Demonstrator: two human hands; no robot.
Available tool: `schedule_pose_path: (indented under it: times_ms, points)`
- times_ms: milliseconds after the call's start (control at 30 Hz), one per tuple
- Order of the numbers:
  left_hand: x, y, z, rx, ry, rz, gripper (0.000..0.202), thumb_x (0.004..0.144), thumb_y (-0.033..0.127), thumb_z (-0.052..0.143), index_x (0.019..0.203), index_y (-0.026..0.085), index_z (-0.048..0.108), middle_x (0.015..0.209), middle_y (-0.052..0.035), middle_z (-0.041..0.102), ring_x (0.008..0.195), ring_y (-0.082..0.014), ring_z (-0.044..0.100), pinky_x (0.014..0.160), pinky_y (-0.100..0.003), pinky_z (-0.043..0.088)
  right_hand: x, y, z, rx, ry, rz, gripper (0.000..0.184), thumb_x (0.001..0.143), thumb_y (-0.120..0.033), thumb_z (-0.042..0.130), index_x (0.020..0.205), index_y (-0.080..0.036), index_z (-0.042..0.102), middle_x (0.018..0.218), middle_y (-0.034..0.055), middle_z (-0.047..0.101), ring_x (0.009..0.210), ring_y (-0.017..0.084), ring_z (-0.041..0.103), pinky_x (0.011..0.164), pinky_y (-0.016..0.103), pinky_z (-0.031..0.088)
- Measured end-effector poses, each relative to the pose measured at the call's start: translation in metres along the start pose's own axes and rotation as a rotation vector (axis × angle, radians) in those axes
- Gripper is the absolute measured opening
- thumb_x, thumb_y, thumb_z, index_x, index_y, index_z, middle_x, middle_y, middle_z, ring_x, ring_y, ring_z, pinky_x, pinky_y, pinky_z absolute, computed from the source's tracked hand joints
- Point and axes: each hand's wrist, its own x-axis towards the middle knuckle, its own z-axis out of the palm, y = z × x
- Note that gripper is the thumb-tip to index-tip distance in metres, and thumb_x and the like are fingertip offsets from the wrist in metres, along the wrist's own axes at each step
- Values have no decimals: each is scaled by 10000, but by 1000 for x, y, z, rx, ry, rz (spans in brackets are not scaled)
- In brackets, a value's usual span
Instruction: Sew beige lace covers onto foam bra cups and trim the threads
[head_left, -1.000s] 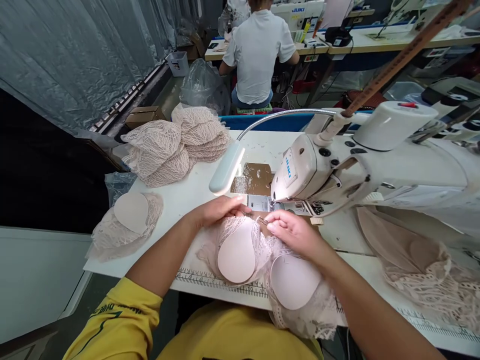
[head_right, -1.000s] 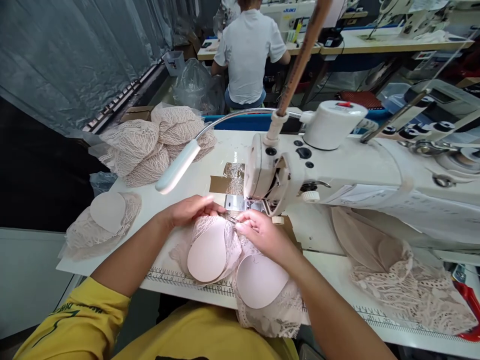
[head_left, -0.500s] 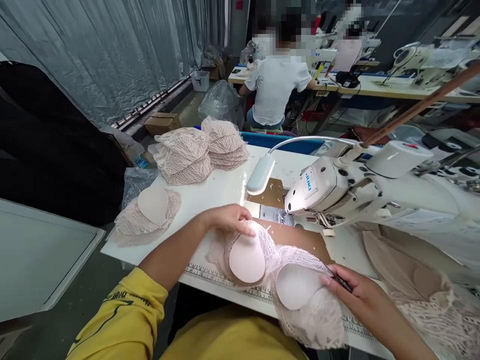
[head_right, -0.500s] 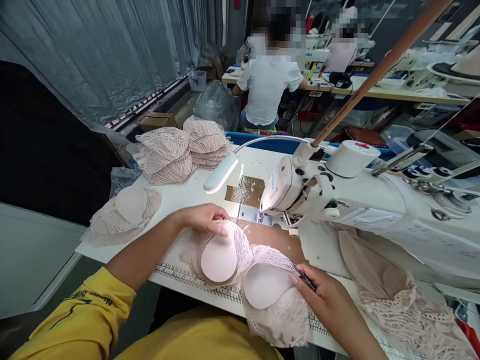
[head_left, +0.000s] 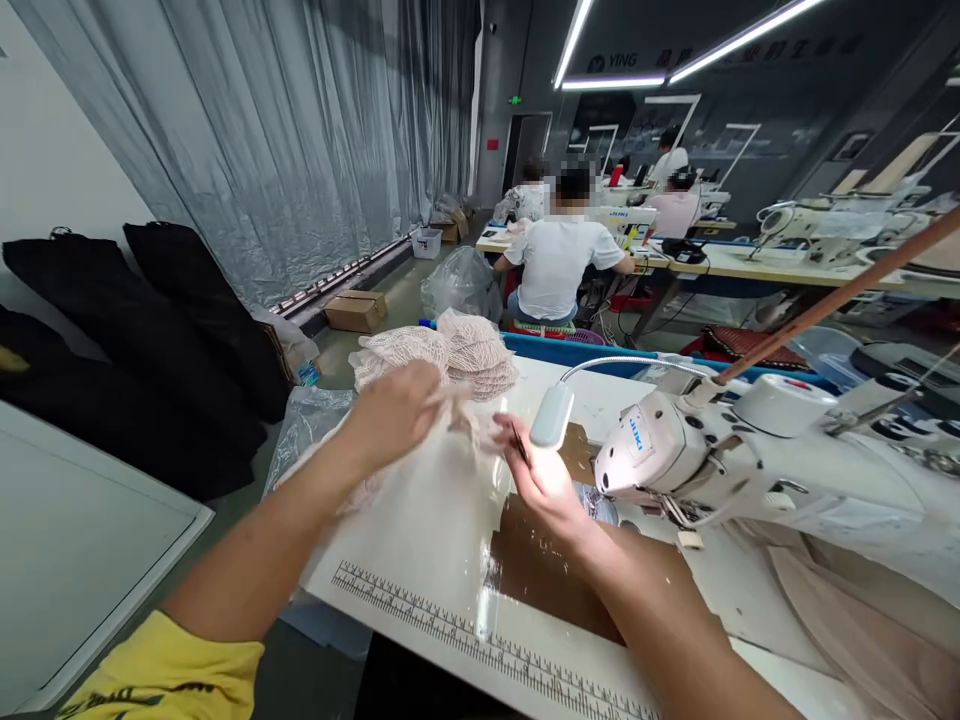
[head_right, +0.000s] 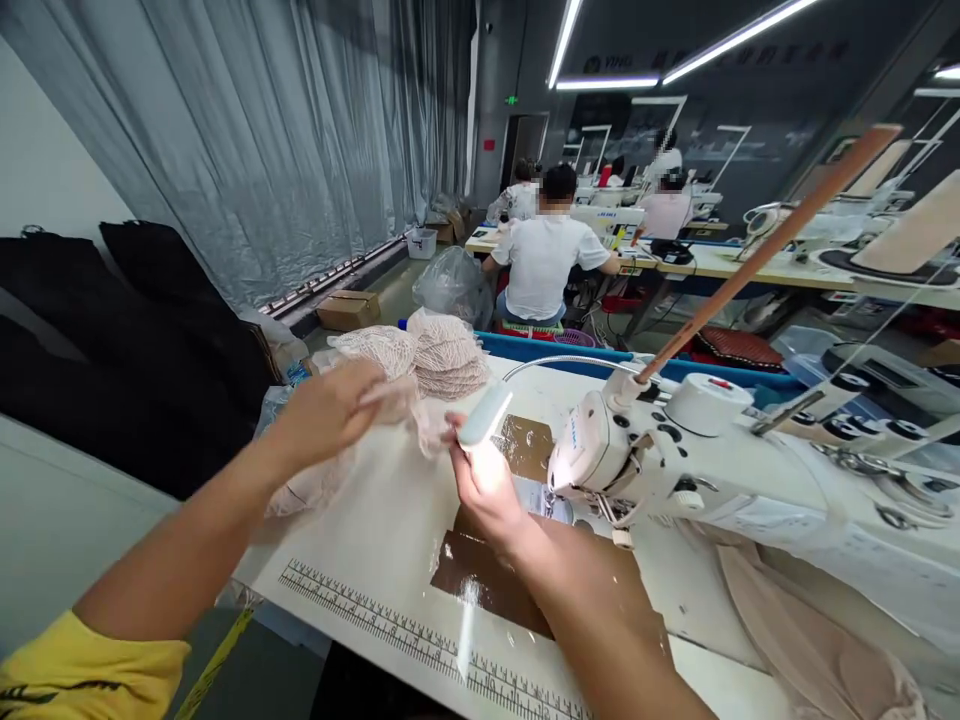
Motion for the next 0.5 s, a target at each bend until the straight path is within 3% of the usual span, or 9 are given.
schedule_pose_path:
  times_ms: [33, 100, 167, 233, 333, 400, 500]
  points:
    - [11, -12, -9, 35, 155, -2, 127, 831, 198, 436, 936, 170, 500, 1066, -104, 599, 962, -250, 562, 776, -342, 418, 23, 3, 8, 16, 60, -96, 344, 944, -275, 386, 1265, -199, 481, 1216, 120, 603, 1110, 208, 582, 1028, 404, 414]
    - [36, -38, -21, 68, 410, 58, 118, 827, 173, 439, 939, 174, 477, 1224, -123, 549, 1110, -260, 520, 902, -381, 404, 71, 9, 19, 33, 226, -290, 312, 943, -258, 385, 1214, -176, 514, 1306, 142, 542, 1201, 204, 525, 1056, 397, 389]
    - [58, -63, -21, 82, 522, 97, 134, 804, 133, 458, 928, 182, 466, 1331, -121, 481, 1246, -258, 433, 1009, -408, 350, 112, 20, 27, 14, 303, -386, 288, 944, -258, 368, 1143, -167, 554, 1364, 145, 494, 1313, 210, 415, 1096, 406, 336]
    - [72, -83, -6, 79, 463, 80, 155, 787, 108, 470, 925, 176, 474, 1369, -131, 443, 1320, -272, 349, 1053, -433, 311, 141, 36, 34, -30, 285, -332, 340, 946, -252, 321, 1192, -158, 536, 1412, 147, 447, 1342, 206, 377, 1105, 415, 325]
    - [75, -97, 37, 24, 129, 11, 129, 775, 141, 516, 901, 168, 512, 1238, -132, 539, 1196, -296, 468, 968, -443, 390, 154, 69, 47, -125, 180, -181, 387, 917, -235, 320, 1229, -162, 535, 1360, 155, 505, 1300, 236, 436, 1077, 468, 359]
    - [69, -98, 65, -4, 43, 26, 225, 760, 274, 615, 945, 171, 540, 1123, -105, 603, 1095, -279, 538, 910, -405, 442, 145, 87, 53, -163, 157, -126, 417, 895, -205, 318, 1258, -159, 519, 1347, 163, 514, 1301, 262, 432, 1072, 517, 348]
    - [63, -96, 87, -42, 2, 28, 547, 729, 429, 672, 1179, 168, 505, 1282, -117, 544, 1226, -294, 462, 1009, -430, 388, 116, 94, 49, -223, 109, -95, 458, 887, -168, 314, 1322, -157, 457, 1411, 155, 445, 1360, 268, 339, 1095, 526, 304]
